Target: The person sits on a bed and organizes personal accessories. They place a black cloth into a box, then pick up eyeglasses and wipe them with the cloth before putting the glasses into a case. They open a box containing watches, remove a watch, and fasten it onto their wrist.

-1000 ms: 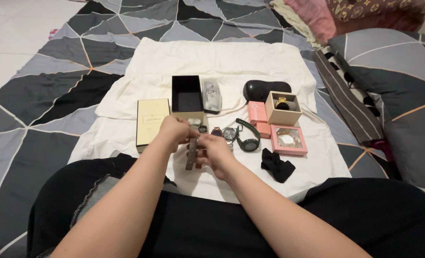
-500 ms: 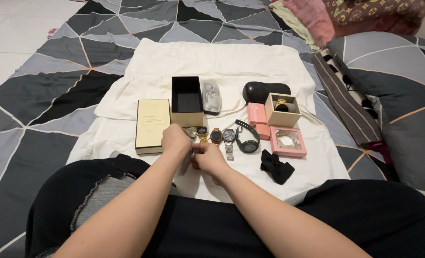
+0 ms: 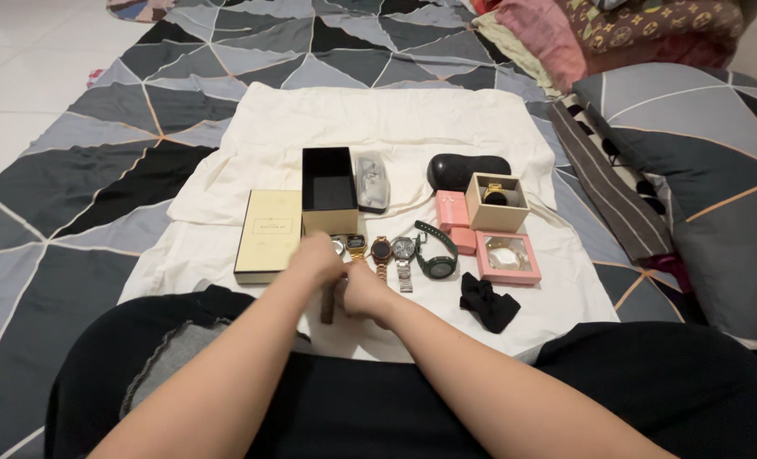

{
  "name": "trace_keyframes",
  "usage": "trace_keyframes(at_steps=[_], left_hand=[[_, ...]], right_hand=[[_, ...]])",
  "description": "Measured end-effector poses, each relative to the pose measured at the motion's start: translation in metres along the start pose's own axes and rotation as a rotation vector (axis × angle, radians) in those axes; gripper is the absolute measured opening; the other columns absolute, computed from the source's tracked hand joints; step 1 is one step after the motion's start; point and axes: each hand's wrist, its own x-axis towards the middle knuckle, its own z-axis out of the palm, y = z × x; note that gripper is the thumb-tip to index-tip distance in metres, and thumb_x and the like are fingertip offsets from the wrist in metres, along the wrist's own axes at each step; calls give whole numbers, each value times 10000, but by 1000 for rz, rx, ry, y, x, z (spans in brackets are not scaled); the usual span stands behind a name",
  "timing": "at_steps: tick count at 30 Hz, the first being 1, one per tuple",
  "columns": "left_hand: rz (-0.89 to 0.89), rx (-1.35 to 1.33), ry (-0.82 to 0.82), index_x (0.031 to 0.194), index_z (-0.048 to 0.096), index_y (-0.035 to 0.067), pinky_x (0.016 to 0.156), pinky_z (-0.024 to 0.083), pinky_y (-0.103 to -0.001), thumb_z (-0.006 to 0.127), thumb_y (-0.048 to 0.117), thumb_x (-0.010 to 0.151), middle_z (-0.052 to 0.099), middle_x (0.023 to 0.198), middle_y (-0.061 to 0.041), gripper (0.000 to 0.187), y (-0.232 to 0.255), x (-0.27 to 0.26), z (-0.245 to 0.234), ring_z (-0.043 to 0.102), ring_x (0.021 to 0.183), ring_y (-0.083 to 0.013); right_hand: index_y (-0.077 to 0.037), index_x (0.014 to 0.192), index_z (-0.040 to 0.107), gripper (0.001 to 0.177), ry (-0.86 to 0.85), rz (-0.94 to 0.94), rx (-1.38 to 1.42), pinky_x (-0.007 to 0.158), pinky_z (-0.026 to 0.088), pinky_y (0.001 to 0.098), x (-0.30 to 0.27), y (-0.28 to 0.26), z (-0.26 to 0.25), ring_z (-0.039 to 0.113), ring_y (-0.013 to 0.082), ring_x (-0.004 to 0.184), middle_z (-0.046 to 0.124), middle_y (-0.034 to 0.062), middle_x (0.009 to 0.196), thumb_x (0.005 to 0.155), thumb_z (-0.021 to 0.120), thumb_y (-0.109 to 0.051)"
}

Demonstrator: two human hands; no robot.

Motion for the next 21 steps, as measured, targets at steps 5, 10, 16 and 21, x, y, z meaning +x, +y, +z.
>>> trace_keyframes(at_steps=[5, 10, 16, 21], left_hand=[[-395, -133, 219, 1377, 603, 138, 1068, 507, -536, 801, 277, 800, 487, 1549, -169, 626, -7, -10, -69, 377, 1481, -436], [-659, -104, -16, 1617, 44, 369, 1163, 220, -697, 946, 326, 664, 42, 1663, -215, 1313, -8, -27, -71, 170, 1474, -496], [-703, -260, 135, 1636, 189, 329, 1168, 362, -635, 879, 341, 667, 326, 1606, -233, 1189, -19, -28, -67, 343, 1462, -467], [-574, -306, 324, 1562, 221, 267, 1078, 336, -654, 912, 476, 639, 299, 1528, -274, 1172, -3, -6, -100, 279, 1394, -490]], right_hand=[[-41, 1455, 517, 554, 95, 25, 382, 592, 555, 349, -1, -1, -7, 667, 199, 789, 652, 124, 1108, 904, 537, 13], [-23, 1452, 504, 552, 221, -11, 455, 621, 559, 321, 4, 1, -12, 682, 165, 800, 611, 67, 1266, 903, 515, 33], [-31, 1431, 545, 542, 277, -30, 455, 636, 567, 294, 14, 1, -25, 684, 142, 802, 662, 92, 1233, 893, 514, 31], [-41, 1461, 512, 566, 303, -11, 522, 627, 556, 290, 18, 1, -31, 656, 137, 764, 661, 106, 1220, 900, 512, 28]])
